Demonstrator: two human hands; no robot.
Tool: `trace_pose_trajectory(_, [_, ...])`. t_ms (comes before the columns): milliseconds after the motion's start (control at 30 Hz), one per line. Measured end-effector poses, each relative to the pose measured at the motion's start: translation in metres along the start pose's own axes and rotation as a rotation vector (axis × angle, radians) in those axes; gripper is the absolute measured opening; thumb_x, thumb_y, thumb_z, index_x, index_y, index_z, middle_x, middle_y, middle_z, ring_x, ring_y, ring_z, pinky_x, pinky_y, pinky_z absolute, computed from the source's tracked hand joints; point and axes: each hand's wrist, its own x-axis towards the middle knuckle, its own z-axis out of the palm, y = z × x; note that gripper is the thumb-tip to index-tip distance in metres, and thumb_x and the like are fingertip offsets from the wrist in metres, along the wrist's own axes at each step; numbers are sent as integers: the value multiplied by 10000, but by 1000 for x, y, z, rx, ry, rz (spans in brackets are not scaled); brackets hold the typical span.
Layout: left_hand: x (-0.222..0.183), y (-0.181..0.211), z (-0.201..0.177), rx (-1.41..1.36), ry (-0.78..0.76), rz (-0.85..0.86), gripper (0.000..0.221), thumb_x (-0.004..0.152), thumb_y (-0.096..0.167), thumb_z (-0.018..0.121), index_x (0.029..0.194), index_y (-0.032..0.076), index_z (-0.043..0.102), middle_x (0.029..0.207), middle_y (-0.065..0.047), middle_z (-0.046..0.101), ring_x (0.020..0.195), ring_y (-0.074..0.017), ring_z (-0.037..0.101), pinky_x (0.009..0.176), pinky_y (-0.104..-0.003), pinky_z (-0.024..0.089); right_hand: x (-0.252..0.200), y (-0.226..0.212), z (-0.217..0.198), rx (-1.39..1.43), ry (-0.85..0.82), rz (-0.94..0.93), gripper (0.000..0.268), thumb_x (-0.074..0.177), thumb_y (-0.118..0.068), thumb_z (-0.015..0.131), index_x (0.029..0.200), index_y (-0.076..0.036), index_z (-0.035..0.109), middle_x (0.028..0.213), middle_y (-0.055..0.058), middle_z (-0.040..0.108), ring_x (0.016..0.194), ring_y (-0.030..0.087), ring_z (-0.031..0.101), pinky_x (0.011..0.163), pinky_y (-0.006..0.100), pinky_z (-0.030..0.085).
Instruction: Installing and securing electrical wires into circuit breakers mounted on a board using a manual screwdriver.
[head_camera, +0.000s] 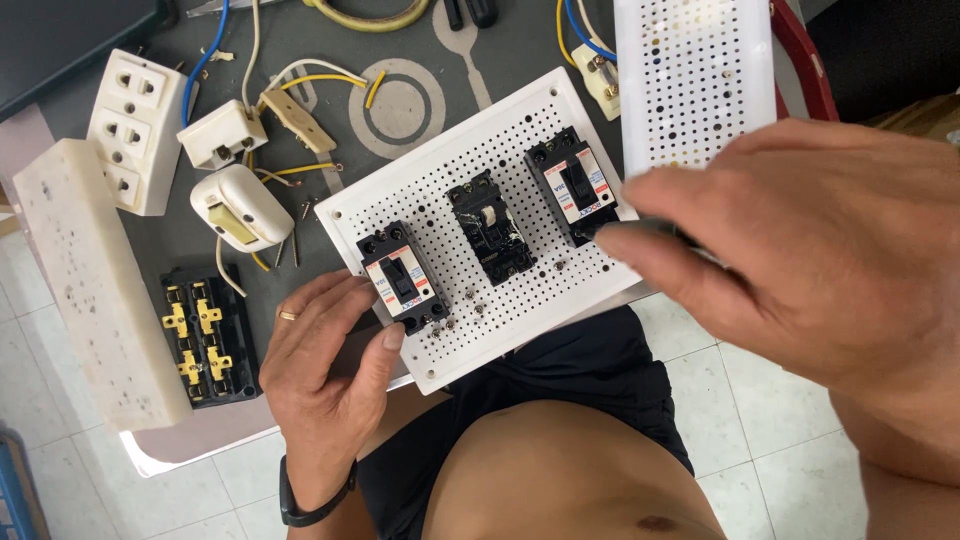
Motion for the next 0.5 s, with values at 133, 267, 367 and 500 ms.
trace_pose_trajectory(133, [-2,-1,0,3,4,1,298,884,225,649,985,-55,657,967,-177,688,997,-379,651,916,-432,485,-5,0,8,103,454,-376,161,977,160,701,1077,37,673,661,77,508,567,222,482,658,417,533])
trace_pose_trajectory(267, [1,10,1,-15,35,-18,336,895,239,624,1012,-75,647,998,-202,667,994,-368,646,944,-447,491,-2,-3,0,121,361,-375,308,904,161,574,1167,6,621,794,67,598,693,243,569,698,405,507])
trace_pose_trajectory(367, [2,18,5,174,167,111,340,904,204,657,1067,-86,584,1039,-243,631,1087,-474,598,1008,-543,494,-3,0,1,126,420,-418,123,987,46,706,1097,31,654,792,96,609,665,261,586,743,427,553])
trace_pose_trajectory(500, [23,45,19,284,-44,186,508,887,416,682,1204,37,565,1245,-183,599,1278,-421,496,1100,-592,384,-1,2,0,-61,358,-319,163,1066,-110,777,1195,-68,688,664,5,597,576,210,566,583,353,481])
